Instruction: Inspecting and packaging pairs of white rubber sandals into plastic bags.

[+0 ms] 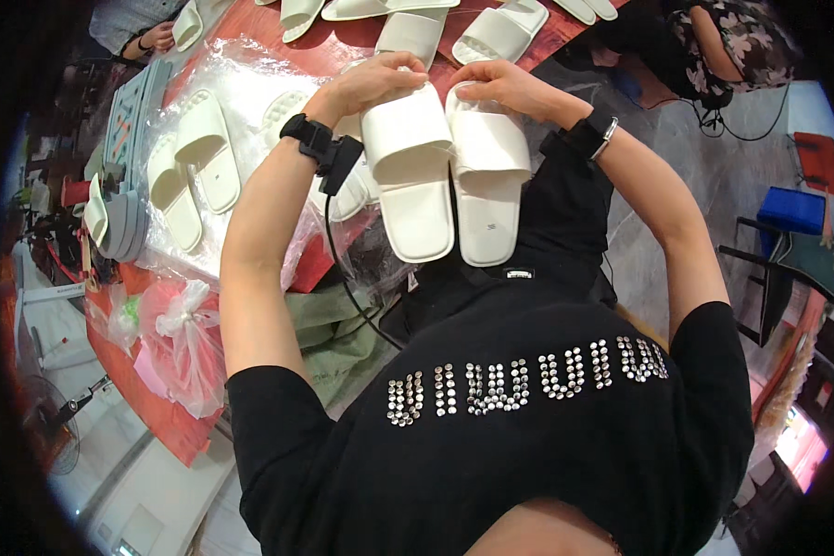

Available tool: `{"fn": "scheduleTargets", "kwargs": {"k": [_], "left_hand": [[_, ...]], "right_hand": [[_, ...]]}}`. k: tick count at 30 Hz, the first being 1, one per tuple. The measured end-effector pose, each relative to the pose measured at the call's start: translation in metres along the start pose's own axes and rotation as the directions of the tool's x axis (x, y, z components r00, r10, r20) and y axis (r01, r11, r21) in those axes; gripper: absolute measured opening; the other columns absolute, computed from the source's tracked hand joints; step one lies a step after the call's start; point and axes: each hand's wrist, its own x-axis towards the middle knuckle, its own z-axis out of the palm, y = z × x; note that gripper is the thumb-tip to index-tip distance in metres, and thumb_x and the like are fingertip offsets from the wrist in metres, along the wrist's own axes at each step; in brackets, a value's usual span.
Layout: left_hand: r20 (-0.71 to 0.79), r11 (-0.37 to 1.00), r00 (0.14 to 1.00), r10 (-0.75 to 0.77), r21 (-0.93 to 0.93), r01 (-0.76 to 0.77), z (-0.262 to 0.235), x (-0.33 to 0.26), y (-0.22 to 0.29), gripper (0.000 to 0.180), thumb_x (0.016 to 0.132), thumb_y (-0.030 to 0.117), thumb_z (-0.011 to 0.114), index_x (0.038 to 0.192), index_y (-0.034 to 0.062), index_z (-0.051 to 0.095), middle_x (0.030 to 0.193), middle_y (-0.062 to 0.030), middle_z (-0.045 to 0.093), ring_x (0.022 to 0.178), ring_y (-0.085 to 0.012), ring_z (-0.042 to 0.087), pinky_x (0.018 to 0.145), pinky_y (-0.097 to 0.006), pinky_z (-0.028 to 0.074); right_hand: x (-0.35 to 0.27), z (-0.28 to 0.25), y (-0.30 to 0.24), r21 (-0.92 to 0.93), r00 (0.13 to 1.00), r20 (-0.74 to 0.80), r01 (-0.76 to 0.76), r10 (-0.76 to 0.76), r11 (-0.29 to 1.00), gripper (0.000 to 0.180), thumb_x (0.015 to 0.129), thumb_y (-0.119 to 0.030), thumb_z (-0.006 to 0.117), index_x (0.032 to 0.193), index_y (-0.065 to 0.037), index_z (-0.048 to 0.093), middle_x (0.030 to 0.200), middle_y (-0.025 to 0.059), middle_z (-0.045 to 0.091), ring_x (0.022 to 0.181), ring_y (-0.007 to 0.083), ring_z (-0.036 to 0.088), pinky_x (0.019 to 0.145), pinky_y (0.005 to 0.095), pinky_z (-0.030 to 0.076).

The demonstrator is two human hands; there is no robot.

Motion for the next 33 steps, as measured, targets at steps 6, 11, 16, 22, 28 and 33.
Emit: {"fn": "scheduleTargets", "kwargs": {"k": [6,11,16,22,28,33], "left_hand": [[-0.038,0.993,0.992,-0.117,-0.025,0.116,-0.032,-0.017,-0.028,0.014,0.083,0.021,0.055,0.09,0.0093,0.051,0.075,0.0059,0.048,0.066,-0.0016,0.044,0.057,-0.016,0.036],[-0.039,0.987,0.988,-0.149,-0.057,0.147,-0.046,-0.019,-0.037,0.014,0.083,0.019,0.057,0.091,0.0093,0.051,0.075,0.0054,0.049,0.066,-0.0015,0.045,0.054,-0.015,0.036],[-0.116,0.996,0.991,-0.062,-0.077,0.053,-0.068,-0.031,-0.029,0.015,0.082,0.019,0.058,0.09,0.0085,0.052,0.077,0.0044,0.051,0.066,-0.0014,0.046,0.054,-0.016,0.038],[-0.182,0.986,0.983,-0.017,-0.164,-0.013,-0.111,-0.044,-0.029,0.017,0.082,0.02,0.058,0.091,0.0067,0.053,0.08,0.0011,0.054,0.071,-0.0044,0.05,0.06,-0.017,0.041],[-0.501,0.999,0.865,-0.029,0.012,0.04,-0.117,-0.061,-0.047,0.023,0.08,0.022,0.059,0.095,0.0044,0.055,0.083,-0.0038,0.056,0.075,-0.0102,0.052,0.065,-0.021,0.042],[-0.794,0.966,0.571,0.209,0.079,-0.245,-0.104,-0.098,-0.028,0.024,0.08,0.016,0.055,0.098,0.0001,0.055,0.081,-0.0064,0.058,0.072,-0.0111,0.054,0.064,-0.022,0.043]], "right_hand": [[0.044,0.017,0.002,0.012,0.999,-0.051,0.003,-0.002,1.0,0.029,0.082,-0.023,0.056,0.103,-0.003,0.057,0.089,0.0042,0.058,0.08,0.0122,0.052,0.07,0.0243,0.042],[0.073,0.027,0.012,0.063,0.985,0.032,-0.17,0.168,0.983,0.027,0.082,-0.019,0.056,0.105,-0.004,0.055,0.089,0.0031,0.057,0.08,0.0098,0.052,0.07,0.0235,0.043],[0.09,0.032,-0.01,0.175,0.963,0.115,-0.261,0.244,0.949,0.027,0.081,-0.018,0.058,0.103,-0.003,0.055,0.086,0.0027,0.057,0.076,0.0089,0.053,0.064,0.0216,0.044],[0.121,0.029,-0.019,0.22,0.987,0.054,-0.157,0.149,0.963,0.026,0.081,-0.013,0.057,0.104,-0.003,0.053,0.087,0.0031,0.056,0.077,0.0092,0.053,0.067,0.0221,0.044],[0.127,0.054,-0.004,0.371,0.985,-0.115,-0.076,0.126,0.926,0.025,0.078,-0.006,0.057,0.102,-0.002,0.055,0.088,0.0034,0.056,0.079,0.0111,0.051,0.071,0.0232,0.042],[0.124,0.055,-0.008,0.379,0.986,-0.086,-0.101,0.143,0.92,0.023,0.078,-0.003,0.057,0.101,-0.003,0.054,0.092,0.0032,0.054,0.084,0.0113,0.051,0.075,0.0248,0.042]]}}
